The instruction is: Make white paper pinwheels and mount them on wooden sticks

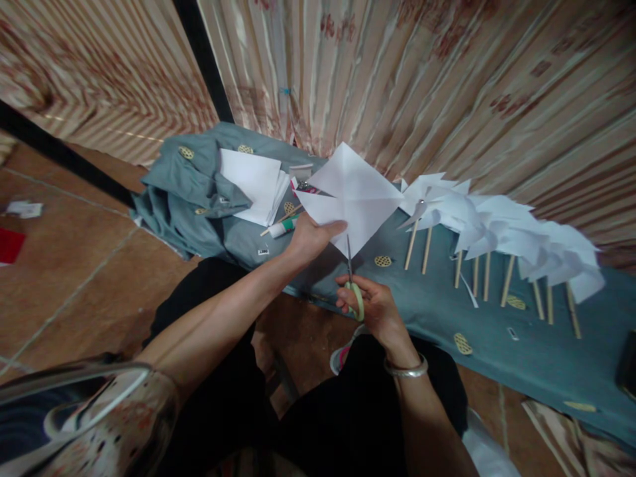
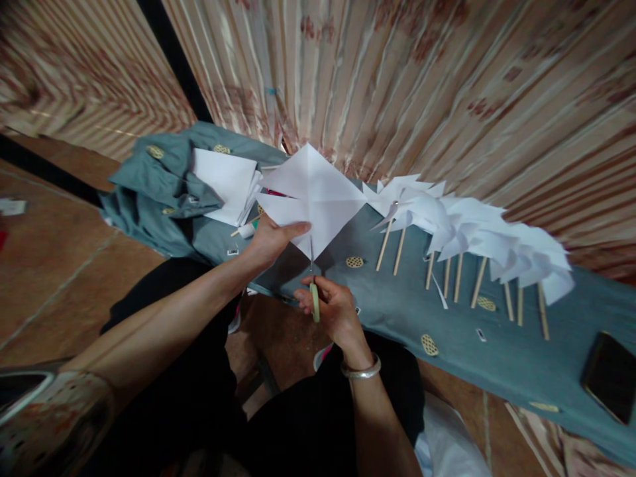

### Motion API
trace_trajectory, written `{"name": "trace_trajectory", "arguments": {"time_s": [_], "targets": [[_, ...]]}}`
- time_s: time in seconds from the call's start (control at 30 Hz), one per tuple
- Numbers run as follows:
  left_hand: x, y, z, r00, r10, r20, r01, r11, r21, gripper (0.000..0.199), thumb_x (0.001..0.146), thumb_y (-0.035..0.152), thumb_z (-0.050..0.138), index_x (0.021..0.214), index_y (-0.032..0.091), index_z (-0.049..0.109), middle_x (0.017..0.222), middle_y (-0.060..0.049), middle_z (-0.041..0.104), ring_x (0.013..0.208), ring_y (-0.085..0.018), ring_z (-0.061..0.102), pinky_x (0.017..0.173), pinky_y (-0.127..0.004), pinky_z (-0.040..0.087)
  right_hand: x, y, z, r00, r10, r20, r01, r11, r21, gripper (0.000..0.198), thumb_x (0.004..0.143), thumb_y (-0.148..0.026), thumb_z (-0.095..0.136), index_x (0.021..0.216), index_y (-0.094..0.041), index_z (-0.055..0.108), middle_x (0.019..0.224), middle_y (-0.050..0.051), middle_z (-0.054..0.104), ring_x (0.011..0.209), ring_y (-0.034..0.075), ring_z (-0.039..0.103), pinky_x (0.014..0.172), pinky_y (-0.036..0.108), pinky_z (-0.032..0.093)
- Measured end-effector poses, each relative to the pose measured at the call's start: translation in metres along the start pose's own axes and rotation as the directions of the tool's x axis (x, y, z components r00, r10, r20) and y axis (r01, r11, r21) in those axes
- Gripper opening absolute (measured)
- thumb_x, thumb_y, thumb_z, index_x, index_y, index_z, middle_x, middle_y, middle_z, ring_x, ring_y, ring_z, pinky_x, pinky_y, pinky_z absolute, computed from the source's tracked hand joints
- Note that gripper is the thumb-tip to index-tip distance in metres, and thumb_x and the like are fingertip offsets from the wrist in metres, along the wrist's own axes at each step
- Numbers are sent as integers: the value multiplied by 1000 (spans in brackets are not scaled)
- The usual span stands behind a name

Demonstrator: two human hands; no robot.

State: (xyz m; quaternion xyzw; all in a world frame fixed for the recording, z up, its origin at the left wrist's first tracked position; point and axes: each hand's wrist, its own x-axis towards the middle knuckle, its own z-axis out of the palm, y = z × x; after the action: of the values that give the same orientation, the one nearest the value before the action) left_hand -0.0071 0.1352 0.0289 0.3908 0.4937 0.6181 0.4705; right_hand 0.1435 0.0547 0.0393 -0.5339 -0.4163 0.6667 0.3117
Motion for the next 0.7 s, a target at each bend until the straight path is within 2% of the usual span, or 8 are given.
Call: {"name": "trace_trajectory", "arguments": {"time_s": [0.5,0.7], "targets": [[-5,10,4,996,-55,66,58,997,-43,13,56,22,67,65,16,61,65,-2,63,72,-18,59,73,-31,49,2,6,-3,1000,-29,1,29,1000,12,40,57,-46,82,83,-18,70,56,-3,62,47,10,52,48,24,44],[-7,7,3,989,-135,58,136,990,-21,19,52,21,72,69,16,63,70,-3,66,66,-16,57,67,-30,48,3,4,-3,1000,-29,-11,29,1000,-6,39,57,-45,81,83,-18,69,57,-2,63,49,10,54,50,24,45]]}}
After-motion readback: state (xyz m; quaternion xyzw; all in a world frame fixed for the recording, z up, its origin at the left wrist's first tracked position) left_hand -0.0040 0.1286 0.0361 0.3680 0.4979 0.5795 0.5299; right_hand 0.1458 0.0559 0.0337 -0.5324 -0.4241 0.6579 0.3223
